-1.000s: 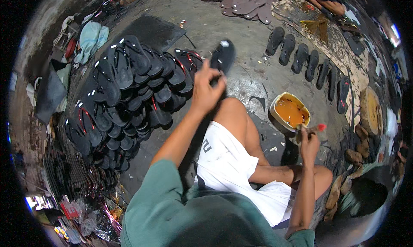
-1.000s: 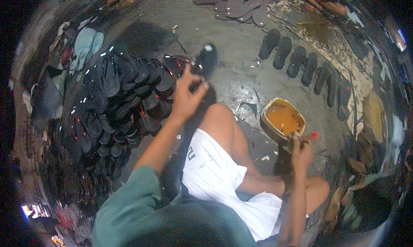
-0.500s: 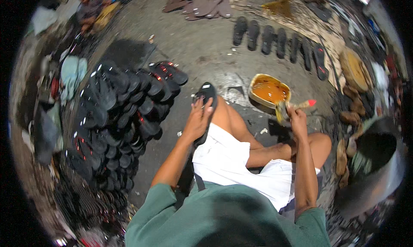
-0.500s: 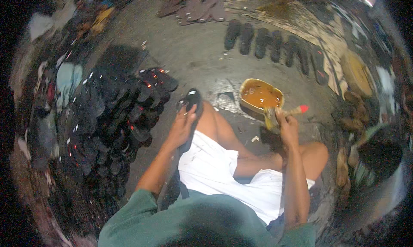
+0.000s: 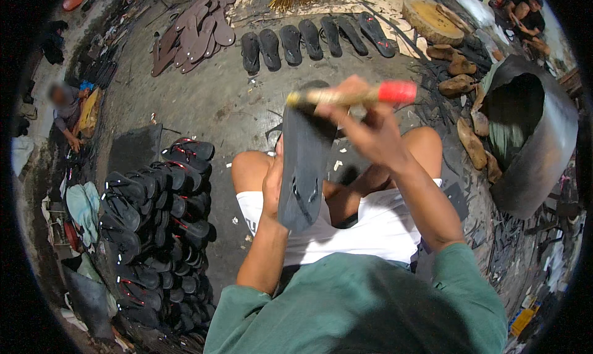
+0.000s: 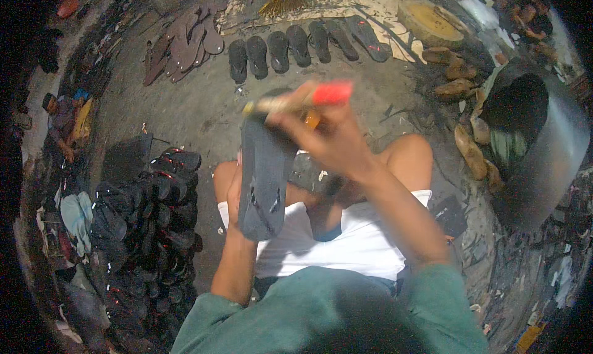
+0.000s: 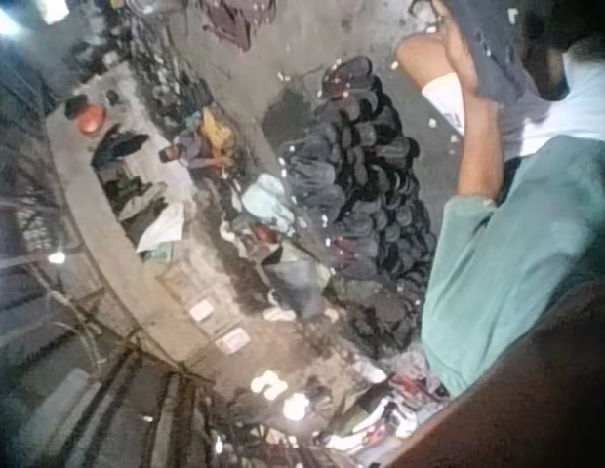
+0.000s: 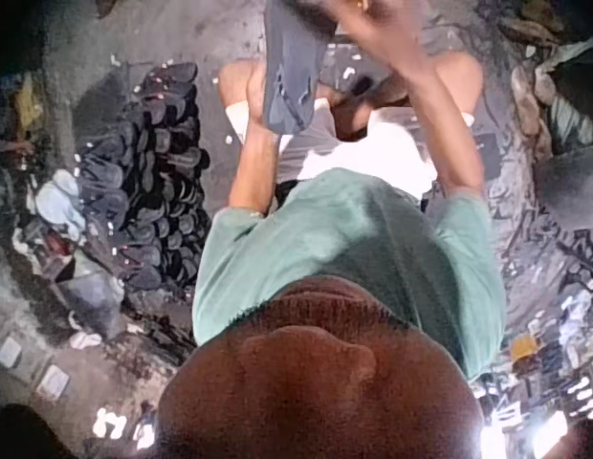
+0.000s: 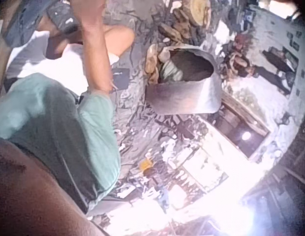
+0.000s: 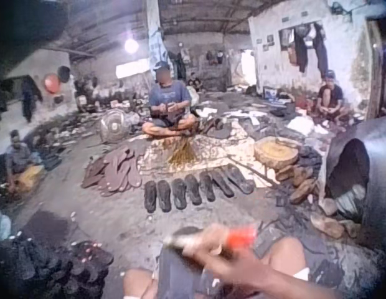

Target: The person sits on the floor and applies a brown adhesive to the soles of black flip-flops using a brush. They repeatedly dip the brush into a container of glue and coat each sole before placing the treated slippers on the floor.

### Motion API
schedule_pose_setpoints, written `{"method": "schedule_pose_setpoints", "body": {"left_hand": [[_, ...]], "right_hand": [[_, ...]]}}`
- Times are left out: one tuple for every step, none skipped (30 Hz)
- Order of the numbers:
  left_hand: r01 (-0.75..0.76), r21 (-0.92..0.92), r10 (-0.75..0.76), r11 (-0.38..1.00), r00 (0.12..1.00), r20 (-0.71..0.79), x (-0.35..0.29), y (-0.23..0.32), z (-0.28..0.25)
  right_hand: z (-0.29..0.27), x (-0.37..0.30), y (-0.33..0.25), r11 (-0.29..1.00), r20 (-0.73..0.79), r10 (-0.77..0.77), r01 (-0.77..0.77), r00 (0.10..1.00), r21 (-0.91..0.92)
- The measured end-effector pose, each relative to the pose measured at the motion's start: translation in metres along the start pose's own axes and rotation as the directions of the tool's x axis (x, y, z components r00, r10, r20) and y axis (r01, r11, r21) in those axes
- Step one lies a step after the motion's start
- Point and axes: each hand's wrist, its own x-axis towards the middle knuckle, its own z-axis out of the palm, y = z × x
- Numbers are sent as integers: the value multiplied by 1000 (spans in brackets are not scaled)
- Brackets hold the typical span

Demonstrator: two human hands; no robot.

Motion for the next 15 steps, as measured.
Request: {"method": "schedule_pose_setpoints", "body": {"left_hand": [[29,-40,-26,999,997,77,1,0,-2],[7,-12,-7,1000,1000,24,4,0,0],[-11,17,11,1000,999,-42,3,0,2],[-60,22,62,998,984,-167,5,-6,21],[-103,26,106,994,949,-299,4,-11,30],[-96,78,113,992,962,-247,2,-13,28],[-94,131,119,987,973,-197,-1,-13,25],[-98,187,125,977,983,-137,-2,-10,19],[-117,235,140,965,987,-85,-4,-6,13],[-135,278,149,951,988,-30,-3,-5,6],[-140,201,157,969,985,-69,-3,-2,14],[-148,124,161,981,981,-109,-3,1,26],[-165,40,170,985,973,-154,-3,3,32],[-169,22,169,985,986,0,-3,5,17],[-169,4,167,986,972,163,1,8,2]], "right_hand": [[1,-12,-7,991,161,-29,50,987,-126],[11,-22,-18,998,257,-40,49,966,-26],[10,-24,-34,996,415,15,23,910,-85],[11,-26,-28,995,304,-9,39,953,-94],[12,-29,-23,993,189,-21,41,982,-107],[6,-23,-21,991,80,24,-13,997,-132],[-4,-5,-21,986,-30,66,-70,997,-148],[-13,13,-16,980,-141,96,-118,985,-160],[-26,25,-6,970,-171,74,-111,983,-214],[-41,32,6,960,-193,80,-127,978,-250],[-48,37,10,949,-211,86,-144,974,-279],[-50,36,10,973,-254,67,-119,965,-196],[-46,37,3,990,-286,54,-90,957,-112],[-43,31,-3,997,-317,59,-71,947,-25],[-44,19,7,936,-161,-34,-25,986,-350]]}}
